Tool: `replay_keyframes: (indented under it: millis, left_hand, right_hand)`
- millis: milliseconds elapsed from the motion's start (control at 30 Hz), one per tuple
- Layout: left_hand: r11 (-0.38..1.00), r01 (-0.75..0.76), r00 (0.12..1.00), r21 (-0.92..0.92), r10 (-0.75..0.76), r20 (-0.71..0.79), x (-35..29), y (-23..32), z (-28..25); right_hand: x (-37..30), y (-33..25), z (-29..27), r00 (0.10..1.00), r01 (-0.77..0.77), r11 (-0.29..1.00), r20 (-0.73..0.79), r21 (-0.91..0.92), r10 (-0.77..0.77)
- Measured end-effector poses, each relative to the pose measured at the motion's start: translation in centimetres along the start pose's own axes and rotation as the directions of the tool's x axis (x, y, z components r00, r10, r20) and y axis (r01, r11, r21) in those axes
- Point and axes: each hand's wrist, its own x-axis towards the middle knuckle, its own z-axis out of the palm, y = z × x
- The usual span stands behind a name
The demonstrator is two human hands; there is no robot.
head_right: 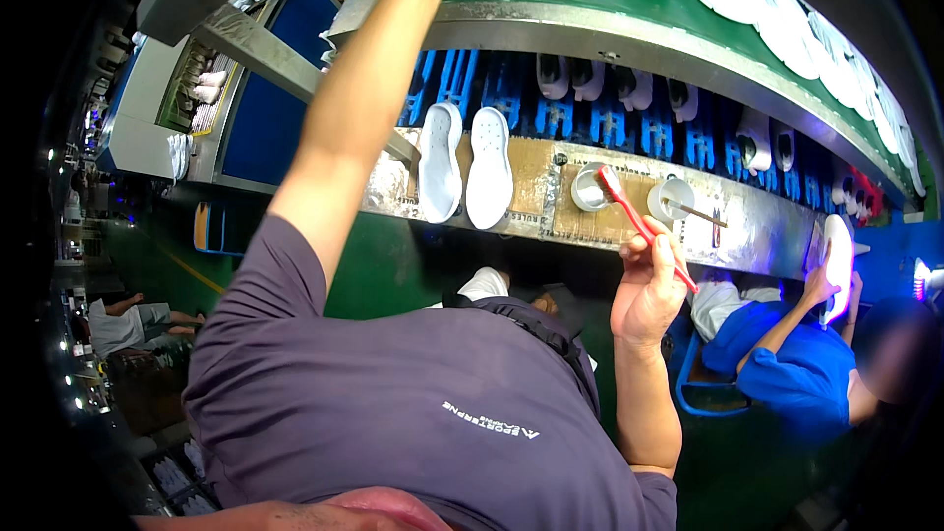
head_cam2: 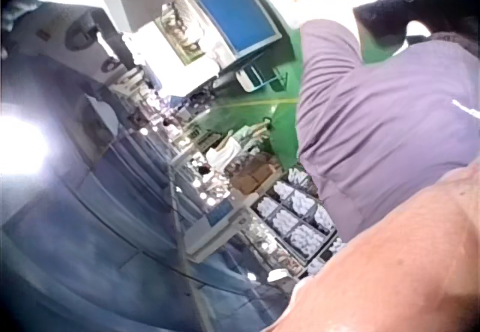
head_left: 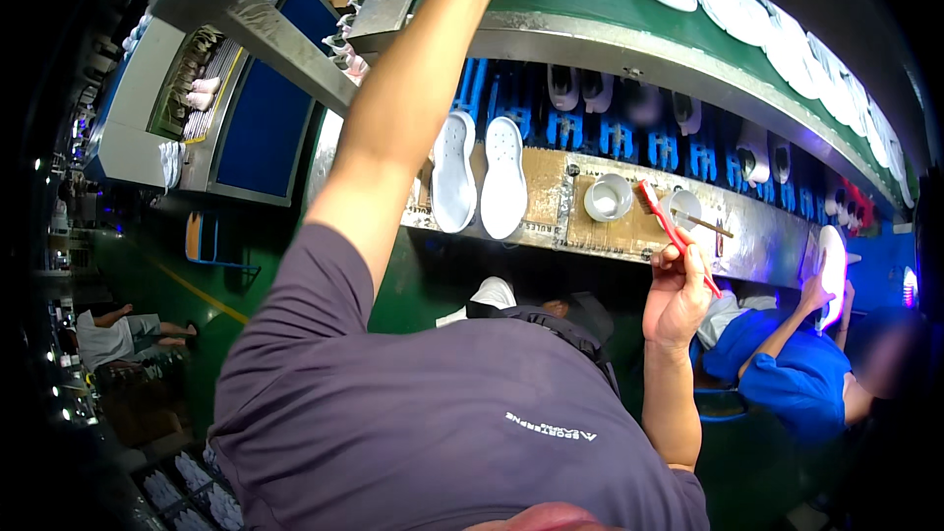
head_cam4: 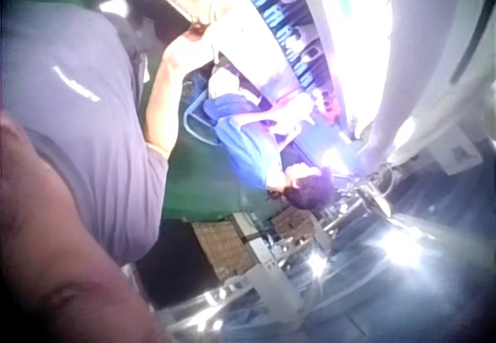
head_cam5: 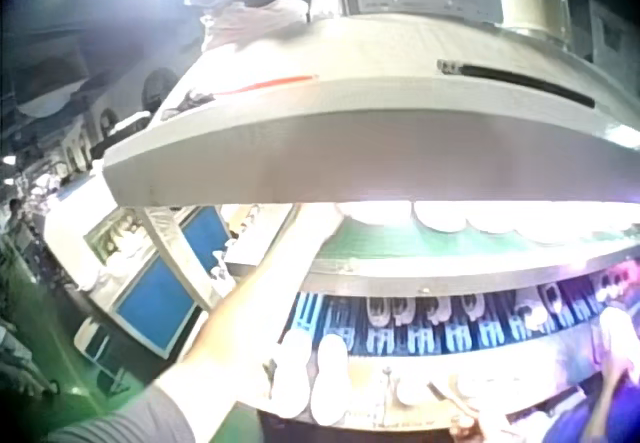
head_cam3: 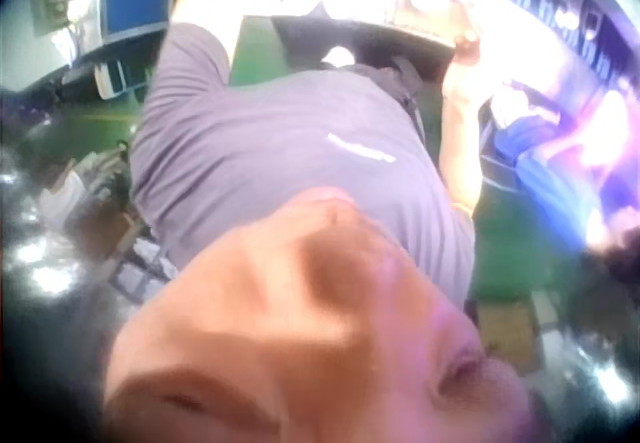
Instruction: The person applies adhesive to the bottom of white shoe soles using a red brush, taking shoes from a shelf and placing them onto a conveyor belt.
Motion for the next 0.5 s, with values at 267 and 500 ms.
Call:
replay_keyframes:
  millis: [267,500]
  left_hand:
    - [0.83,-0.113,0.982,0.546,0.176,-0.064,-9.8,-6.0,-0.7]
    - [-0.332,0.603,0.749,0.726,-0.08,-0.658,-30.0,-12.0,-12.6]
  right_hand:
    - [2.5,3.5,-4.9,0.996,-0.034,0.978,-0.093,-0.204,0.015]
    - [9.8,6.8,-8.7,0.984,0.123,0.423,0.166,-0.897,0.066]
